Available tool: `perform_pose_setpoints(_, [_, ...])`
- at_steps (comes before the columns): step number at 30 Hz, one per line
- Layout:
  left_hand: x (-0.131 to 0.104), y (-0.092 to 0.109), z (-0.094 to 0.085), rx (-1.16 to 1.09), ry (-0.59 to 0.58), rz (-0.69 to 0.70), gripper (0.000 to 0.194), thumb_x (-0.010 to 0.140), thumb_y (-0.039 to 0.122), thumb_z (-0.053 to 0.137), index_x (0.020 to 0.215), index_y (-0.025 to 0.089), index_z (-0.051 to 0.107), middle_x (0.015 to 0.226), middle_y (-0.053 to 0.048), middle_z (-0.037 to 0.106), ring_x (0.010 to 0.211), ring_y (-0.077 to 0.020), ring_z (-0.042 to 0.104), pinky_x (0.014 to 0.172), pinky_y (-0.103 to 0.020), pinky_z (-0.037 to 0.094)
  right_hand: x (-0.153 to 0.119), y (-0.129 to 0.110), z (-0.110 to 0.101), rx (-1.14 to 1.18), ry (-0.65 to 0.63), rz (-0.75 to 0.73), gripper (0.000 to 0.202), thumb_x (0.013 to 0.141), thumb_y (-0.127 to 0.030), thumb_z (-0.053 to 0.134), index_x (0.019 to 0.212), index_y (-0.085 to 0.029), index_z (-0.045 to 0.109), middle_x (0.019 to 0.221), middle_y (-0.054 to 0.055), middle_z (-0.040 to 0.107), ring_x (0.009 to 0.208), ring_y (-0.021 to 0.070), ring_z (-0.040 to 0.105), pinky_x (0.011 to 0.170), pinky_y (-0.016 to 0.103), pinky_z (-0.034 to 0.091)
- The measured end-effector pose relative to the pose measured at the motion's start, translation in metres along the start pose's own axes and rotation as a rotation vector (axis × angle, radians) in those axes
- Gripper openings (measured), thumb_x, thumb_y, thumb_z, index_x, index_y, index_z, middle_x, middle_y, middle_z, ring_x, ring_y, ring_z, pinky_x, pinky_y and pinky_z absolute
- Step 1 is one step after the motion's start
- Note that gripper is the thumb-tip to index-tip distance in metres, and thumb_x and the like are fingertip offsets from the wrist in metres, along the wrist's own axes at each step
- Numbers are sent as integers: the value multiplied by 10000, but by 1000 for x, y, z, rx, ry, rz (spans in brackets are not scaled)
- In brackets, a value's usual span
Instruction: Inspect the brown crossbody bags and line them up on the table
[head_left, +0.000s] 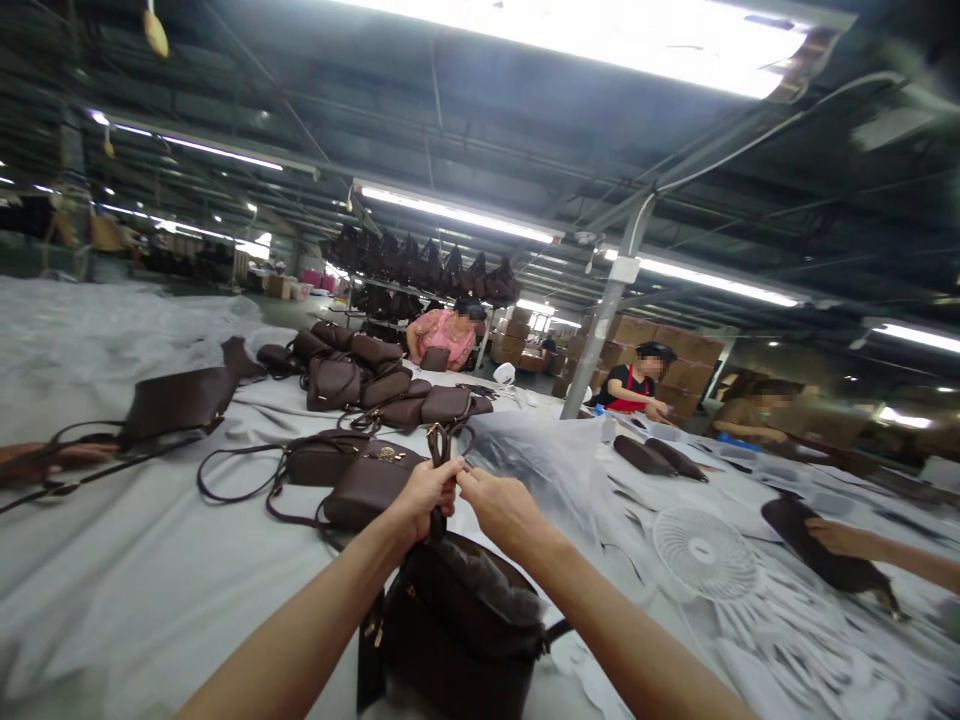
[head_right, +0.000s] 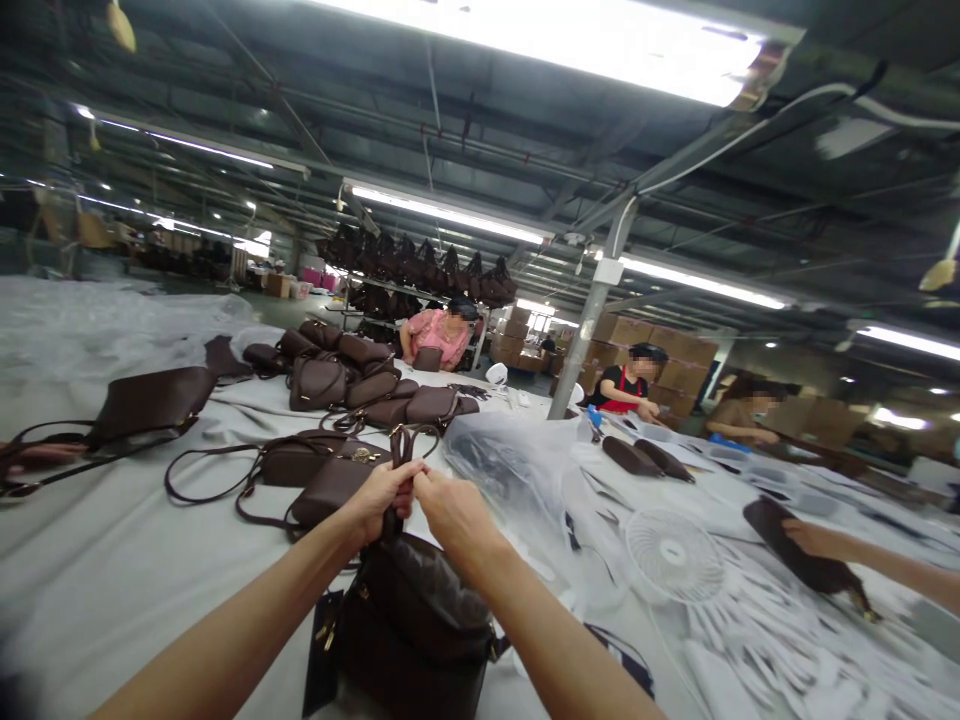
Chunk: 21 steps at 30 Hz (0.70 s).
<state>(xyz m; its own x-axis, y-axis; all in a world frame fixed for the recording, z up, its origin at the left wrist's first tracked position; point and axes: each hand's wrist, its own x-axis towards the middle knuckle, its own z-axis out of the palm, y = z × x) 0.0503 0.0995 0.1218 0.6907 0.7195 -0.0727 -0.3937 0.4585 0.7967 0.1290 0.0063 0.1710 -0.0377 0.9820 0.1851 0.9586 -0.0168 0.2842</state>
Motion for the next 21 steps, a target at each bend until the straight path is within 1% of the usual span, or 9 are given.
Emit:
perform_pose_setpoints(3, [6, 14, -14, -85, 61, 9, 298, 819, 312, 702, 685, 166, 479, 448, 112, 339, 346, -34, 312, 386, -158, 290, -13, 16, 8, 132, -9, -22, 284, 918, -66, 413, 1131, -167, 569, 1010, 88, 677, 840, 180, 673, 666, 257, 472])
perform_pose_setpoints(5, [9, 29, -27, -146, 109, 13, 302, 904, 274, 591, 664, 170, 440, 497, 69, 437, 396, -61, 443, 443, -183, 412, -27, 37, 12, 255, 7, -59, 184, 928, -117, 443, 979, -171, 610, 919, 57, 676, 832, 170, 644, 697, 256, 457])
perform_pose_setpoints(7, [10, 43, -40, -189, 136, 14, 319, 952, 226, 496, 651, 173, 406, 565, 23, 520, 468, -85, 538, 510, -213, 489, -41, 61, 12, 334, 57, -65, 196, 944, -172, 443, 848, -177, 614, 833, 35, 649, 783, 160, 617, 689, 254, 445])
perform_pose_setpoints(10, [7, 52, -44, -199, 101, -20, 304, 965, 171, 445, 662, 155, 432, 627, -14, 577, 432, -56, 495, 467, -181, 454, -49, 82, 4, 279, 132, -12, 250, 959, -205, 426, 804, -189, 621, 796, 21, 607, 726, 147, 600, 664, 250, 432])
perform_pose_setpoints(12, [4, 47, -34, -139, 7, -70, 263, 940, 175, 503, 681, 140, 472, 655, -32, 608, 380, -35, 414, 405, -165, 378, -42, 78, -5, 162, 134, -3, 218, 955, -220, 460, 820, -194, 629, 829, 24, 609, 728, 145, 605, 640, 243, 416])
perform_pose_setpoints(14, [0, 37, -20, 7, -142, -99, 239, 895, 223, 593, 692, 136, 501, 673, -44, 633, 363, -29, 359, 380, -168, 324, -29, 64, -11, 34, 142, 9, 181, 953, -226, 489, 847, -187, 630, 876, 39, 614, 743, 147, 613, 604, 238, 393])
perform_pose_setpoints(17, [-6, 28, -4, 228, -364, -102, 319, 832, 356, 674, 670, 141, 504, 679, -48, 650, 373, -20, 310, 396, -168, 283, -8, 44, -15, -92, 200, 77, 180, 973, -209, 464, 902, -166, 624, 928, 66, 609, 767, 159, 626, 557, 245, 363])
perform_pose_setpoints(19, [-10, 28, -2, 291, -439, -124, 384, 787, 446, 699, 656, 138, 512, 622, -29, 623, 378, -16, 278, 408, -173, 253, -1, 37, -14, -123, 225, 110, 187, 984, -217, 447, 937, -159, 619, 950, 77, 604, 765, 166, 632, 535, 252, 349])
perform_pose_setpoints(21, [-12, 31, -5, 342, -476, -164, 436, 751, 526, 701, 662, 132, 536, 521, 19, 540, 376, -21, 247, 412, -183, 226, 0, 35, -11, -137, 226, 124, 190, 989, -232, 444, 952, -157, 616, 950, 78, 602, 743, 165, 632, 520, 257, 338])
